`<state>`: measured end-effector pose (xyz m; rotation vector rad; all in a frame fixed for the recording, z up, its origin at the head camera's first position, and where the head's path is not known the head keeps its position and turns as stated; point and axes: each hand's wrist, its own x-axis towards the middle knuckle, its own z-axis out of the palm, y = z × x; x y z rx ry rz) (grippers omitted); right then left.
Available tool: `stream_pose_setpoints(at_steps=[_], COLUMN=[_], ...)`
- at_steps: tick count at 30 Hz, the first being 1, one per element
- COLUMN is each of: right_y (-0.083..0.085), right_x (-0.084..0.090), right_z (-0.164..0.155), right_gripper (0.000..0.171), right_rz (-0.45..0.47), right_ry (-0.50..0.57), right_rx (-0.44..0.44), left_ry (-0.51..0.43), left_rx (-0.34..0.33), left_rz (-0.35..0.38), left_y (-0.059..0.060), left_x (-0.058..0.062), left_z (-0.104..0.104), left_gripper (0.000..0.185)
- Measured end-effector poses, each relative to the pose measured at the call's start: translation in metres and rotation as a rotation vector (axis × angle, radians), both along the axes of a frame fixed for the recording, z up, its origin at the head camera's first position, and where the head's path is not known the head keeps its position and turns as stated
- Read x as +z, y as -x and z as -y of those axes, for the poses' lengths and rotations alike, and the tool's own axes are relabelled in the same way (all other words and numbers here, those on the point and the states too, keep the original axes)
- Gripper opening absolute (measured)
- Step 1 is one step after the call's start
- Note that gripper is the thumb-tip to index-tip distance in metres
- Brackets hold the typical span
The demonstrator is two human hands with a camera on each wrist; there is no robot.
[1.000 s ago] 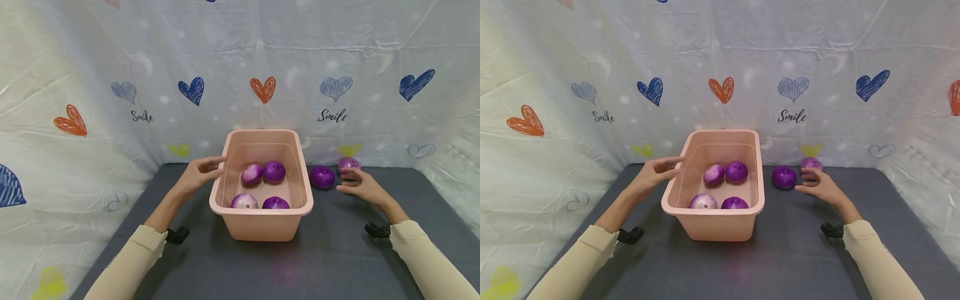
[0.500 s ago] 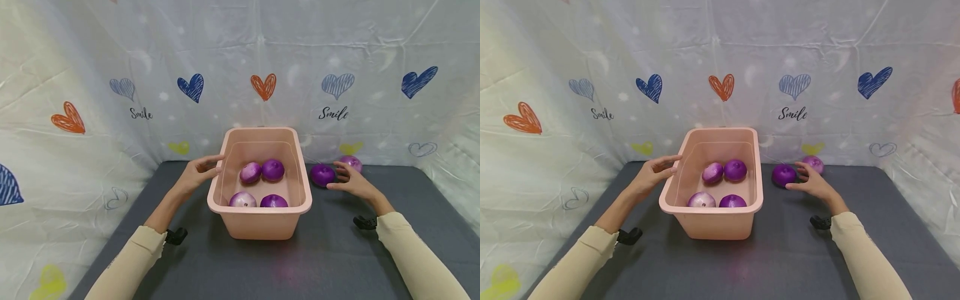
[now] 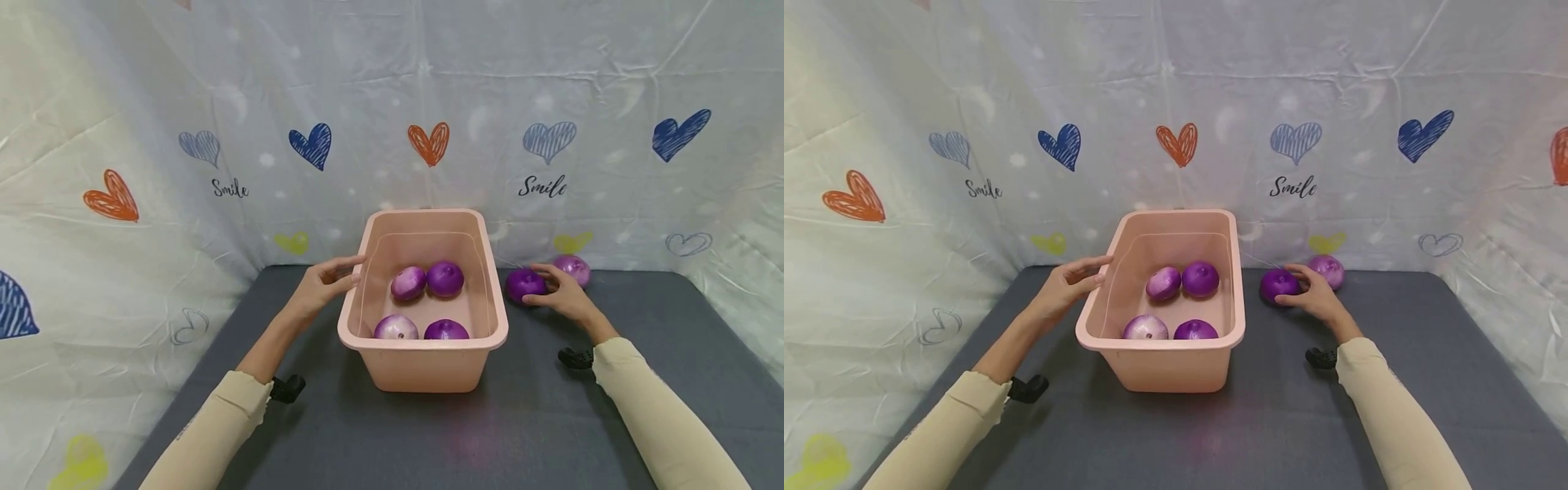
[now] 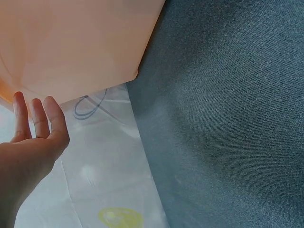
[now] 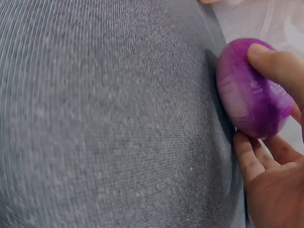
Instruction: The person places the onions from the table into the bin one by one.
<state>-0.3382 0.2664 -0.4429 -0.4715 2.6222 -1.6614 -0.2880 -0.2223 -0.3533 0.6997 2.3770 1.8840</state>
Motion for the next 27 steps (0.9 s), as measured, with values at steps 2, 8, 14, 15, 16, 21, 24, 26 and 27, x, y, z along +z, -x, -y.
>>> stream_pose_setpoints(at_steps=[2, 8, 14, 15, 16, 21, 24, 26, 27], right_y=[-0.001, -0.005, -0.017, -0.020, -0.023, -0.038, -0.044, -0.047, -0.049], right_x=[0.000, 0.000, 0.006, 0.007, 0.009, 0.018, 0.025, 0.029, 0.031], right_z=[0.000, -0.009, -0.022, -0.024, -0.026, -0.035, -0.041, -0.044, -0.046], right_gripper=[0.075, 0.076, 0.075, 0.075, 0.075, 0.074, 0.072, 0.070, 0.070], right_rz=[-0.002, 0.010, 0.004, 0.002, 0.001, -0.010, -0.001, 0.012, 0.017], right_ry=[0.008, -0.008, -0.020, -0.023, -0.024, -0.003, 0.035, 0.060, 0.068], right_rx=[-0.015, -0.051, -0.055, -0.050, -0.046, -0.020, -0.008, -0.003, -0.002], left_ry=[-0.001, -0.046, -0.068, -0.065, -0.063, -0.029, -0.010, -0.003, -0.002], left_rx=[0.000, 0.007, 0.013, 0.013, 0.010, 0.002, 0.007, 0.010, 0.010], left_rz=[0.003, 0.033, 0.076, 0.080, 0.086, 0.121, 0.134, 0.137, 0.140], left_y=[0.000, -0.001, -0.003, -0.003, -0.003, -0.002, -0.001, -0.001, -0.001], left_x=[-0.001, -0.002, -0.002, -0.001, -0.001, 0.001, 0.002, 0.003, 0.003], left_z=[0.000, -0.002, -0.001, 0.000, 0.000, 0.003, 0.003, 0.004, 0.004], left_gripper=[0.047, 0.048, 0.049, 0.049, 0.049, 0.050, 0.050, 0.050, 0.050])
